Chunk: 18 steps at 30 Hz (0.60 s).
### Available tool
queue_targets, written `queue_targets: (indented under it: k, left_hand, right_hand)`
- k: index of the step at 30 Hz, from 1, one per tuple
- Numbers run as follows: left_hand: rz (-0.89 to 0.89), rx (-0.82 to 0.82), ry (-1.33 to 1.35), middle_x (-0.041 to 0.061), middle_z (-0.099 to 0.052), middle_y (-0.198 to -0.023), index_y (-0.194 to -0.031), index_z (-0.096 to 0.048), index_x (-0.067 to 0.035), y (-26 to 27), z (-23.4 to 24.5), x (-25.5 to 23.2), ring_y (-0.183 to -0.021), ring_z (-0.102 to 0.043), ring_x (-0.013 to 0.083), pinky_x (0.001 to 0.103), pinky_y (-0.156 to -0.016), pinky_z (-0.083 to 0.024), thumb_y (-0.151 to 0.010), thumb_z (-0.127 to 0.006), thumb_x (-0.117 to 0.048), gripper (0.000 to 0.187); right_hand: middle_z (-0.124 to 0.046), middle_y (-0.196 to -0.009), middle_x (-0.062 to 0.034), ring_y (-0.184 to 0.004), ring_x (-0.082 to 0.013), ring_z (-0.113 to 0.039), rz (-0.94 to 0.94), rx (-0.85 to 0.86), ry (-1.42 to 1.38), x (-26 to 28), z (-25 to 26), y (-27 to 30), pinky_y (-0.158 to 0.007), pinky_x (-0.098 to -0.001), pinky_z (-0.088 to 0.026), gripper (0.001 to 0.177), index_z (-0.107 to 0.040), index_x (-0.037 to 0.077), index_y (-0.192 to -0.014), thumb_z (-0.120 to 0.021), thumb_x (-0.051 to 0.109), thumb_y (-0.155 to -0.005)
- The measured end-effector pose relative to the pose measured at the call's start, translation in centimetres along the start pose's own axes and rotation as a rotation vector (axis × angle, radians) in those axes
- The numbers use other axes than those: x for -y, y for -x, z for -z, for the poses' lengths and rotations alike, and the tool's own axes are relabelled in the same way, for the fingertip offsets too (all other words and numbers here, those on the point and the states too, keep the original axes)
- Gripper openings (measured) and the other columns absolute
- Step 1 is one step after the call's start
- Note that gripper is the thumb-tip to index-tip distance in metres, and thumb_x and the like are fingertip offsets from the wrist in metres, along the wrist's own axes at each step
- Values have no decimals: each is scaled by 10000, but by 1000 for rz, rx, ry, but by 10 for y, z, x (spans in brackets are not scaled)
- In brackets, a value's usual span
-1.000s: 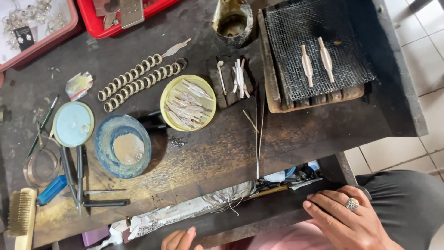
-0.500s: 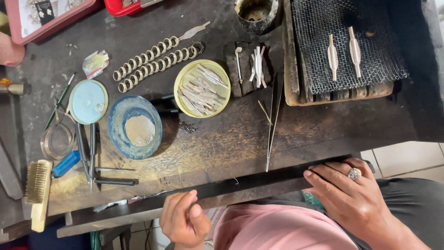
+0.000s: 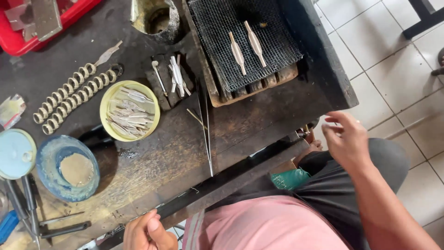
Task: Using a blowtorch and tweezers to heat and position small metal components for jewelry making on a soldering station.
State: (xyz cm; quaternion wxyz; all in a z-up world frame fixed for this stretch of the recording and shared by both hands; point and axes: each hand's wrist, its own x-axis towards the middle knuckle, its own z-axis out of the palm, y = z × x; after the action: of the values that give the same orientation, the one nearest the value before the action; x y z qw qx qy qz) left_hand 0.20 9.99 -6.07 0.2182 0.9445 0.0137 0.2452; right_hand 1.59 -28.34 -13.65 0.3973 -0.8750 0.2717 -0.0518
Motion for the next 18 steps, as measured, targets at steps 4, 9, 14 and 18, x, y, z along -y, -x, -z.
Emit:
queue_targets:
  k: [4,9,14,18]
  left_hand:
    - [45,20,-55,138,-552,-631,-725,-609,21,-7,-4,-2,-599,-515,276,375,-531,-405,-919,-396,-222,377]
    - [74,39,-89,131,-549,-575,-625,-593,9,-15,5,-19,-535,-517,253,353,-510,-410,-915,-370,-213,429]
    - [86,48,-99,133,-561,-586,-618,-605,4,-11,3,-11,-547,-524,264,356,-509,-411,-917,-348,-232,459]
    - [18,-118,-143,142,-496,-488,-519,-567,-1,9,-26,26,-462,-470,280,388,-484,-389,-942,-321,-262,555]
  right_hand:
    - [-479,-1162,-212,-1156,-325,-335,-507,429,92,-4,-31,-29,-760,-416,-364,612,-392,246,-1267,-495,68,-691]
    - [-599,-805,-37,-808,-120,-493,-294,369,-63,-115,-89,-18,-645,-303,-406,315,-608,65,-901,-531,110,-599]
    - [-607,-871,-170,-771,-406,-546,-150,357,252,-64,-73,2,-637,-424,-397,376,-444,151,-1058,-476,181,-685]
    - [-583,-830,-52,-727,-355,-561,41,191,326,-81,-82,17,-622,-403,-424,248,-457,158,-963,-474,225,-725]
